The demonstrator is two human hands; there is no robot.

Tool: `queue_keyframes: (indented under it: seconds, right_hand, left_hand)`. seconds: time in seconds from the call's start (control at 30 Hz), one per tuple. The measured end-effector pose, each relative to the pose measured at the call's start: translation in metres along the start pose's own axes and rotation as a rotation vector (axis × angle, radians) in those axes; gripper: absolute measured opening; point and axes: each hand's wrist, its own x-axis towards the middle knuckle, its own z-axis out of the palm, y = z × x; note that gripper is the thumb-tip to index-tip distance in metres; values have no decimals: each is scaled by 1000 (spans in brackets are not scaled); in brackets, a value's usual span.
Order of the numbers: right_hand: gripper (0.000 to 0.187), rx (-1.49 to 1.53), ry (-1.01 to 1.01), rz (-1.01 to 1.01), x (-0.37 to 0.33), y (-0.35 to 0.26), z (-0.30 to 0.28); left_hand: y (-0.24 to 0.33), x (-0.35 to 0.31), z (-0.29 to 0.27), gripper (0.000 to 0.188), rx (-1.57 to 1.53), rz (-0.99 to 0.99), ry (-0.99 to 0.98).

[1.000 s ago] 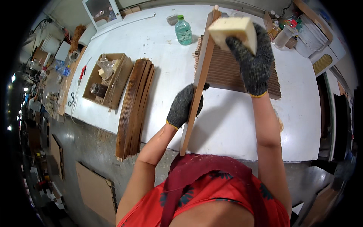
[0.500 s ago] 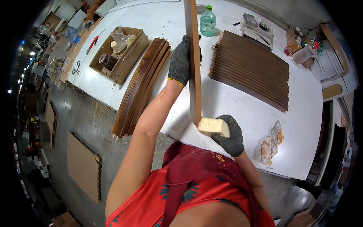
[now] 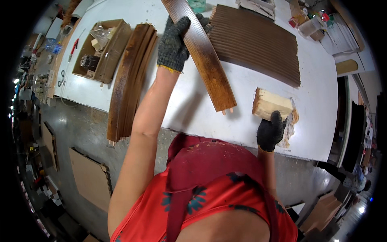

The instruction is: The person polishes wooden planks one by one with a sponge, wiping both the flat surfaces and the narrow edges before setting them aside in a stack.

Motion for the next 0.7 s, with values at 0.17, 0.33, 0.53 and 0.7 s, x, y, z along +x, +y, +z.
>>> queue_keyframes:
  seconds: [0.17,0.33,0.53,0.7]
  right_hand:
    - [48,-628,-238,-414,-16,-36,24]
    - [38,-854,-683,-807,-5,-50,34]
    - [38,-1030,-1127,-852,2,-56,52]
    - [37,-1224,-1228,-890,9,-63,51]
  left_hand:
    - [-2,0,-2,33,35,-54,145]
    - [-8,-1,6,31,200,-65,219]
    - [-16,0,-6,39,335,-72,239]
    - [-19,0,-12,32,337,-32,302]
